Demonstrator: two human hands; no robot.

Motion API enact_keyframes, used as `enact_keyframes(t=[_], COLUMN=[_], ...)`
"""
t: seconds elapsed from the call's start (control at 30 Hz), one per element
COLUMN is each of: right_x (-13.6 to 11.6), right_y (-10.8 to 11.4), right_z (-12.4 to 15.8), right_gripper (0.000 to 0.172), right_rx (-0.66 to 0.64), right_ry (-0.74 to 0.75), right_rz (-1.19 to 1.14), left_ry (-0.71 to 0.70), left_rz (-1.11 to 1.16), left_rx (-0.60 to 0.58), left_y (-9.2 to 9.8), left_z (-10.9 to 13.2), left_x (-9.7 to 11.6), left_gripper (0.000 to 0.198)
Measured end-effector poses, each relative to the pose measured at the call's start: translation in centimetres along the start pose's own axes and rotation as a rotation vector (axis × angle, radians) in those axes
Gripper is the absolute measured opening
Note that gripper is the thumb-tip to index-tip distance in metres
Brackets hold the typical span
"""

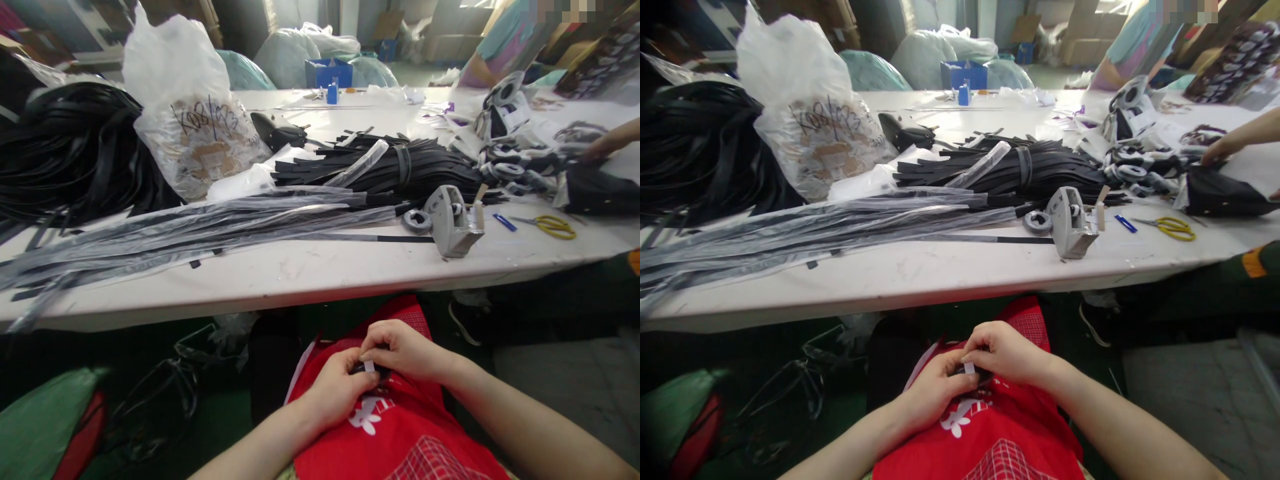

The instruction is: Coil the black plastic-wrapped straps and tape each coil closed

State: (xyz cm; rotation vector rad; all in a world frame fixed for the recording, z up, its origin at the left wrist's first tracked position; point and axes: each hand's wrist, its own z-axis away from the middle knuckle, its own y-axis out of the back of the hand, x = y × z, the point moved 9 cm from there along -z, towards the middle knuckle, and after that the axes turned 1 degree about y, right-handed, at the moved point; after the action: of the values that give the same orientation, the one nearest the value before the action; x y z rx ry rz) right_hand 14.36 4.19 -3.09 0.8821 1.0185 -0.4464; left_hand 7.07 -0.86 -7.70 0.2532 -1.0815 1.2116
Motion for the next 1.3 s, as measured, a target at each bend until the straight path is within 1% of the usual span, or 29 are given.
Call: enact_keyframes(t=[0.1, 0.17, 0.23, 0.3, 0.4, 0.5, 0.57, 0.6, 0.67, 0.73, 0.8, 0.9, 0.93, 1.0, 1.07, 1.13, 1.2, 1.27, 1.3], right_x=[0.4, 0.3, 0.2, 0.3, 0.1, -1.0, -1.7, -2.0, -2.3, -2.5, -2.5, -2.5, -2.6, -2.7, -2.7, -2.8, -3.1, -3.2, -3.0], right_y=[0.0, -0.1, 0.1, 0.2, 0.0, 0.1, 0.1, -0.1, -0.7, -1.2, -1.4, -1.1, -1.0, -0.6, -0.1, 0.5, 1.1, 2.5, 4.1], right_z=[0.5, 0.8, 1.0, 1.0, 1.1, 1.2, 1.5, 1.7, 2.1, 2.6, 3.1, 3.8, 4.0, 4.3, 4.4, 4.4, 4.5, 4.6, 4.8], right_gripper=[0.023, 0.021, 0.017, 0.02, 0.019, 0.02, 0.02, 0.02, 0.022, 0.026, 0.031, 0.043, 0.048, 0.055, 0.057, 0.057, 0.056, 0.053, 0.05], right_rx=[-0.082, -0.131, -0.144, -0.133, -0.132, -0.095, -0.059, -0.047, -0.027, 0.013, 0.085, 0.214, 0.257, 0.333, 0.402, 0.463, 0.491, 0.509, 0.554], right_ry=[-0.06, -0.067, -0.067, -0.096, -0.111, -0.03, 0.05, 0.088, 0.162, 0.235, 0.289, 0.355, 0.382, 0.431, 0.444, 0.433, 0.43, 0.44, 0.439], right_rz=[-0.02, -0.019, -0.001, 0.01, 0.013, 0.154, 0.33, 0.426, 0.608, 0.719, 0.751, 0.755, 0.759, 0.762, 0.746, 0.716, 0.673, 0.628, 0.6], left_ry=[0.021, 0.025, 0.035, 0.046, 0.038, -0.038, -0.084, -0.091, -0.078, -0.074, -0.095, -0.114, -0.114, -0.125, -0.147, -0.164, -0.175, -0.179, -0.178], left_rz=[-0.021, -0.057, -0.092, -0.123, -0.204, -0.385, -0.478, -0.488, -0.425, -0.297, -0.162, 0.028, 0.095, 0.205, 0.273, 0.296, 0.291, 0.266, 0.24], left_rx=[0.013, 0.027, 0.044, 0.063, 0.072, 0.08, 0.073, 0.055, 0.018, 0.009, 0.064, 0.17, 0.19, 0.195, 0.173, 0.14, 0.104, 0.079, 0.073], left_y=[0.0, 0.0, 0.1, 0.2, 0.4, 0.6, 0.6, 0.5, 0.3, 0.3, 0.9, 2.2, 2.6, 2.9, 2.8, 2.4, 1.8, 1.4, 1.4], left_z=[0.1, 0.1, 0.1, 0.0, 0.0, 0.3, 0.4, 0.4, 0.2, -0.3, -0.8, -1.5, -1.7, -2.0, -2.3, -2.6, -3.0, -3.3, -3.5], left_x=[-0.2, -0.1, -0.3, -0.5, -0.5, 0.7, 1.6, 1.8, 1.8, 1.7, 1.7, 2.0, 2.2, 2.9, 4.1, 5.1, 5.9, 6.3, 6.4], left_gripper=[0.03, 0.029, 0.026, 0.023, 0.02, 0.017, 0.014, 0.013, 0.015, 0.018, 0.022, 0.035, 0.038, 0.038, 0.038, 0.042, 0.047, 0.053, 0.057])
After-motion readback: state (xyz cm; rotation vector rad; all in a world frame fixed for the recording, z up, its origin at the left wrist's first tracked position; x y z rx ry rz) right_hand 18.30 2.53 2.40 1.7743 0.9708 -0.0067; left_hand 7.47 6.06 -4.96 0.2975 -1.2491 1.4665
